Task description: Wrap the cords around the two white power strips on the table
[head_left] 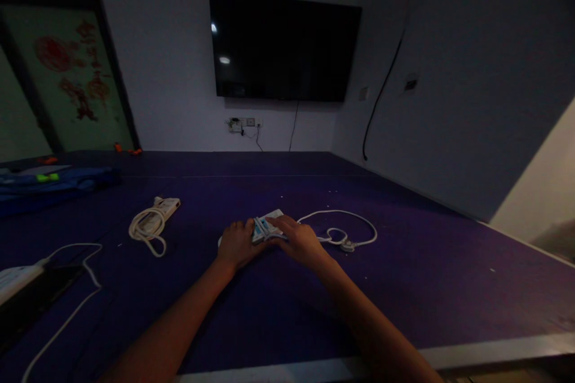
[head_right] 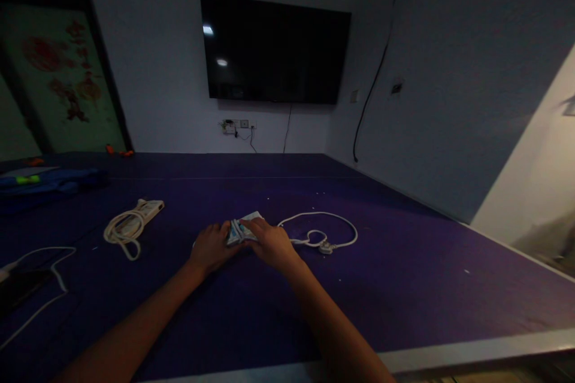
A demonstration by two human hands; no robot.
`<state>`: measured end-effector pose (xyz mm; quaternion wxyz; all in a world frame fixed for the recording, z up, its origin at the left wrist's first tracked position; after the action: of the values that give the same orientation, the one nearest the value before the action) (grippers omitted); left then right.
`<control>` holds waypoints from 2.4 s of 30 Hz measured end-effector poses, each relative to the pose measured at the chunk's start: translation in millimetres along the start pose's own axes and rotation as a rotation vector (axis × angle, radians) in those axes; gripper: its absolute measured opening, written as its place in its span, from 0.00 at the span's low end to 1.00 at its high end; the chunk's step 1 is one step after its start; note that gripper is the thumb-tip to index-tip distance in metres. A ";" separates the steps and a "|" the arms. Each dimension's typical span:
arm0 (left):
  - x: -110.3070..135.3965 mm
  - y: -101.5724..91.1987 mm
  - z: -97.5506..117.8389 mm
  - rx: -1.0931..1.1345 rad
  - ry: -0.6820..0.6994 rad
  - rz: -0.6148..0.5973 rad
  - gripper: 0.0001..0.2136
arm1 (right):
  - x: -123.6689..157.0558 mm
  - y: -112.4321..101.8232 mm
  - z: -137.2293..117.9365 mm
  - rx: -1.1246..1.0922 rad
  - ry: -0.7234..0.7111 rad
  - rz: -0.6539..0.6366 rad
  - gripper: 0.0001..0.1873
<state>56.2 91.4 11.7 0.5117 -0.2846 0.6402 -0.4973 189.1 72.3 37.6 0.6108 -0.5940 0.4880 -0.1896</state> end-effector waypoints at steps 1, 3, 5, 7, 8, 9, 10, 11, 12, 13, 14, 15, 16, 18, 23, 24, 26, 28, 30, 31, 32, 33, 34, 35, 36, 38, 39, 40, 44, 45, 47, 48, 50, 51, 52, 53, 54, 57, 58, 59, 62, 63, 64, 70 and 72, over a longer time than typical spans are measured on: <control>-0.3 -0.3 -3.1 0.004 -0.023 -0.006 0.37 | -0.2 0.5 1.4 0.007 0.004 -0.008 0.29; -0.6 -0.5 -9.9 0.011 -0.068 -0.022 0.35 | -1.0 2.8 4.8 0.025 0.014 -0.026 0.32; -0.5 -1.2 -18.0 0.007 -0.118 -0.031 0.34 | -2.4 5.2 9.2 0.030 0.036 -0.036 0.31; 0.0 -3.5 -26.5 -0.010 -0.161 -0.013 0.33 | -4.4 7.6 14.9 0.019 0.072 -0.040 0.26; 0.4 -5.0 -30.7 -0.022 -0.178 0.002 0.32 | -5.5 8.9 18.2 0.014 0.095 -0.042 0.21; 0.9 -6.6 -34.6 -0.033 -0.191 0.019 0.32 | -6.3 10.2 21.3 0.009 0.115 -0.043 0.17; 1.4 -8.1 -38.2 -0.045 -0.199 0.035 0.32 | -6.9 11.6 23.7 0.007 0.125 -0.044 0.13; 1.8 -9.3 -41.4 -0.057 -0.207 0.046 0.32 | -7.2 12.8 25.3 0.007 0.123 -0.041 0.11; 2.2 -10.3 -44.1 -0.069 -0.211 0.052 0.32 | -7.1 13.7 25.5 0.012 0.104 -0.035 0.10; 2.3 -11.0 -45.9 -0.078 -0.212 0.053 0.33 | -6.6 14.1 24.7 0.020 0.073 -0.023 0.11; 2.2 -11.3 -46.9 -0.082 -0.207 0.048 0.33 | -5.7 13.6 23.2 0.032 0.038 -0.003 0.11; 1.7 -11.0 -46.7 -0.078 -0.194 0.036 0.33 | -4.5 12.2 21.7 0.047 0.008 0.027 0.12; 0.9 -10.1 -45.4 -0.066 -0.174 0.018 0.33 | -3.0 9.7 20.5 0.066 -0.010 0.064 0.13; -0.9 -7.5 -39.7 -0.031 -0.112 -0.022 0.33 | 0.1 2.7 20.7 0.113 -0.001 0.145 0.13; -2.0 -4.5 -17.6 0.029 0.056 -0.057 0.33 | 7.6 -19.7 35.1 0.235 0.168 0.310 0.15; -1.3 -4.2 -12.3 0.037 0.093 -0.064 0.33 | 8.6 -22.8 38.6 0.257 0.185 0.328 0.15; 1.0 -3.3 -1.1 0.050 0.178 -0.086 0.34 | 9.7 -26.2 44.7 0.300 0.182 0.345 0.17; 4.0 -2.4 9.8 0.056 0.265 -0.109 0.34 | 9.5 -26.6 49.1 0.330 0.147 0.355 0.17; 7.1 -1.8 19.6 0.057 0.347 -0.119 0.35 | 9.3 -26.2 51.7 0.346 0.110 0.377 0.17; 8.6 -1.4 23.8 0.055 0.383 -0.119 0.35 | 9.3 -26.0 52.1 0.351 0.091 0.393 0.17; 9.9 -0.9 27.5 0.052 0.415 -0.117 0.36 | 9.5 -26.0 51.9 0.355 0.073 0.409 0.17; 11.1 -0.1 30.7 0.050 0.444 -0.114 0.36 | 9.8 -26.2 51.1 0.359 0.057 0.424 0.17; 12.2 0.7 33.7 0.050 0.472 -0.111 0.36 | 10.2 -26.4 49.8 0.361 0.040 0.436 0.17; 13.1 1.7 36.4 0.052 0.497 -0.108 0.36 | 10.6 -26.6 48.2 0.361 0.026 0.442 0.17; 14.0 2.6 38.7 0.054 0.518 -0.106 0.36 | 10.8 -26.8 46.7 0.359 0.015 0.441 0.17; 15.4 3.5 42.8 0.057 0.549 -0.096 0.37 | 10.6 -26.7 44.7 0.350 0.016 0.422 0.16; 16.0 3.3 44.8 0.055 0.559 -0.088 0.37 | 10.2 -26.2 44.3 0.344 0.025 0.406 0.16; 16.7 2.7 46.8 0.050 0.567 -0.078 0.37 | 9.5 -25.4 44.1 0.337 0.034 0.386 0.16; 20.5 -0.8 57.6 0.040 0.614 -0.058 0.38 | 6.5 -19.5 44.1 0.307 0.068 0.307 0.17; 21.6 -1.4 60.5 0.039 0.629 -0.058 0.37 | 5.9 -17.9 44.0 0.300 0.073 0.292 0.17; 23.5 -2.6 65.3 0.034 0.652 -0.052 0.36 | 5.0 -15.5 43.7 0.290 0.088 0.267 0.18; 24.1 -3.0 67.0 0.030 0.658 -0.047 0.36 | 4.5 -14.4 43.5 0.287 0.096 0.253 0.18; 24.8 -3.4 68.8 0.024 0.661 -0.036 0.35 | 3.5 -12.3 43.2 0.285 0.114 0.218 0.18; 24.9 -3.3 69.1 0.024 0.661 -0.032 0.35 | 3.0 -11.2 43.0 0.285 0.123 0.196 0.18; 25.0 -3.1 69.3 0.025 0.661 -0.028 0.35 | 2.4 -9.9 42.8 0.288 0.131 0.172 0.18; 25.0 -2.8 69.3 0.026 0.662 -0.026 0.35 | 1.9 -8.8 42.8 0.291 0.140 0.148 0.19; 25.0 -2.3 69.4 0.027 0.664 -0.024 0.34 | 1.4 -7.9 42.8 0.295 0.148 0.125 0.19; 25.0 -0.2 69.8 0.023 0.669 -0.020 0.35 | 0.4 -6.2 42.5 0.315 0.171 0.076 0.19; 25.2 0.5 70.3 0.019 0.674 -0.015 0.35 | 0.1 -5.9 42.1 0.324 0.179 0.064 0.19; 25.7 1.2 71.1 0.013 0.682 -0.009 0.36 | -0.3 -5.5 41.6 0.335 0.187 0.053 0.19; 27.7 2.8 74.1 -0.008 0.718 0.020 0.36 | -1.7 -4.2 39.1 0.361 0.207 0.016 0.19; 28.4 3.0 74.7 -0.009 0.729 0.031 0.35 | -2.1 -3.8 38.1 0.367 0.207 0.003 0.19; 28.8 2.9 75.0 -0.006 0.736 0.043 0.35 | -2.4 -3.7 37.2 0.371 0.206 -0.007 0.19; 26.5 -6.2 67.0 0.031 0.675 0.171 0.36 | -1.9 -7.3 40.0 0.374 0.226 -0.002 0.20; 26.5 -9.4 65.3 0.061 0.671 0.210 0.37 | -2.0 -7.2 41.0 0.374 0.226 0.003 0.20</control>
<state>107.8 42.4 11.8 0.3296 -0.0226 0.7832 -0.5267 224.3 94.5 37.5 0.6520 -0.4448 0.5105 -0.3412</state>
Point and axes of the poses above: each hand's wrist, its own x-axis away from the middle knuckle, its own y-axis out of the palm, z = x × y, the point moved 7 cm from there along -x, towards the middle knuckle, and after that the axes turned 7 degrees about y, right-handed, at the moved point
